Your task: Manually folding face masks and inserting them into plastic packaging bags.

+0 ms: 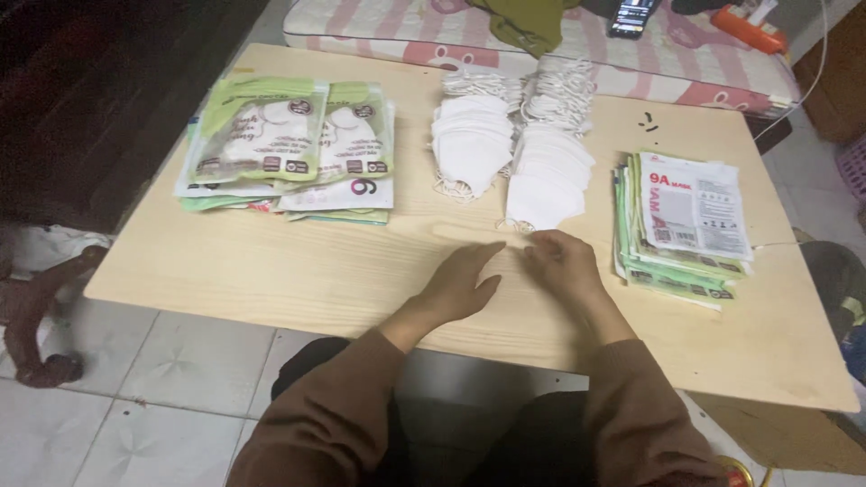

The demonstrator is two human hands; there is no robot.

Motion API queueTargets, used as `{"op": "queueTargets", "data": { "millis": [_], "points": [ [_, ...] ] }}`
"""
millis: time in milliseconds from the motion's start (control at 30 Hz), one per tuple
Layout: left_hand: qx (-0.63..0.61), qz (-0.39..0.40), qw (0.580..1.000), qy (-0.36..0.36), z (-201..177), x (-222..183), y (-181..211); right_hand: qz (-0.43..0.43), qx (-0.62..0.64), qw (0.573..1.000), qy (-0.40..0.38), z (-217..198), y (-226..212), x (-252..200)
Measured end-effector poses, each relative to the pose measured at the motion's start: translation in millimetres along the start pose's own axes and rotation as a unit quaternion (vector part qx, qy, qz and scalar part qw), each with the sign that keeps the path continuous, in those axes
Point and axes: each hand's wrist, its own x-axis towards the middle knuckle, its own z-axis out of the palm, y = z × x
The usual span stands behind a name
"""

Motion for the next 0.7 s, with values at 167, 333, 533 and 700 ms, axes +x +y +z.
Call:
{"op": "queueTargets", "data": {
  "millis": [167,333,533,700],
  "points": [
    [-0.091,-0.105,0.990,-0.034,-14,-9,4,-0.018,-0.031,0.997,0.070,-6,38,53],
    [-0.142,-0.163,0.976,-0.019,-45,-6,14,-0.071,-0.083,0.986,0.128,-23,18,84],
    [-0.172,-0.210,0.962,-0.023,-67,-5,31,0.002,-0.113,0.991,0.076,-40,-31,102],
    [-0.123,-0.147,0.981,0.019,-73,-8,38,0.030,-0.070,0.995,0.061,-47,-55,108]
  ]
}}
